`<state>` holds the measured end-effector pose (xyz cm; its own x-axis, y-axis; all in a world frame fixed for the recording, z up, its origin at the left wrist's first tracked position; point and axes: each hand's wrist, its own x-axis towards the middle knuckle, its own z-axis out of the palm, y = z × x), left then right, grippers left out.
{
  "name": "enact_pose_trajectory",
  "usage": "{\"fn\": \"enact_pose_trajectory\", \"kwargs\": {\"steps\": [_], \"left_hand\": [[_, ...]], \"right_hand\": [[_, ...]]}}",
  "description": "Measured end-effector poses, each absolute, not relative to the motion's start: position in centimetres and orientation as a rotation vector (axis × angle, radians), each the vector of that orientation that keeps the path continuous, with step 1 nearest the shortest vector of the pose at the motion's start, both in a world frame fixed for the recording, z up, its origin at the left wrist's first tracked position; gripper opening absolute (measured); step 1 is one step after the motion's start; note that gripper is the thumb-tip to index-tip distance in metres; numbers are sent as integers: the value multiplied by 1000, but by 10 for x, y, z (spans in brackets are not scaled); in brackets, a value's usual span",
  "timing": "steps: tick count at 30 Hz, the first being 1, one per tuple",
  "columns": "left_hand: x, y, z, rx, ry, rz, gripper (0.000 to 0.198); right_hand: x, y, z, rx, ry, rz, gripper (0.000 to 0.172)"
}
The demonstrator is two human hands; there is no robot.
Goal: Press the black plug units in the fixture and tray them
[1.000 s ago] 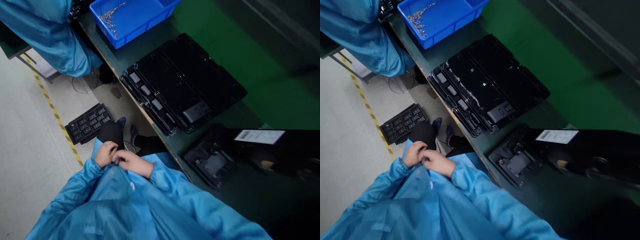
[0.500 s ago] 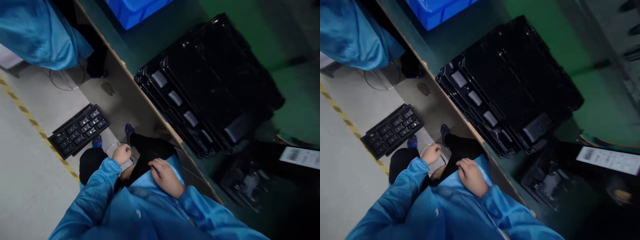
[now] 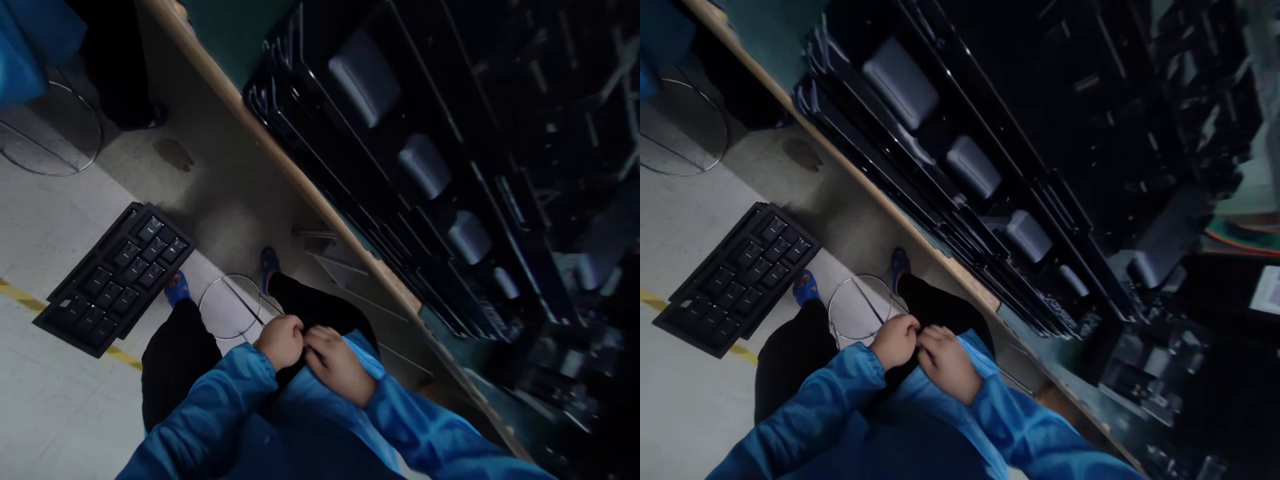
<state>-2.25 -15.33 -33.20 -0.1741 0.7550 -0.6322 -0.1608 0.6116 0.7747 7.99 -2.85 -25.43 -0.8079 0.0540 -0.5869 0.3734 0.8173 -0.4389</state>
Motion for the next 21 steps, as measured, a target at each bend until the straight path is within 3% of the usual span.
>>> {"fn": "enact_pose_trajectory", "kwargs": {"steps": [15,21], "left_hand": [[-6,-169,-365,821,1421,703,33],[-29,-166,-351,997,1439,677,36]], "right_hand": [[85,-24,-257,462,2390,-991,25],[97,-11,-251,479,2492,-973,30]]}}
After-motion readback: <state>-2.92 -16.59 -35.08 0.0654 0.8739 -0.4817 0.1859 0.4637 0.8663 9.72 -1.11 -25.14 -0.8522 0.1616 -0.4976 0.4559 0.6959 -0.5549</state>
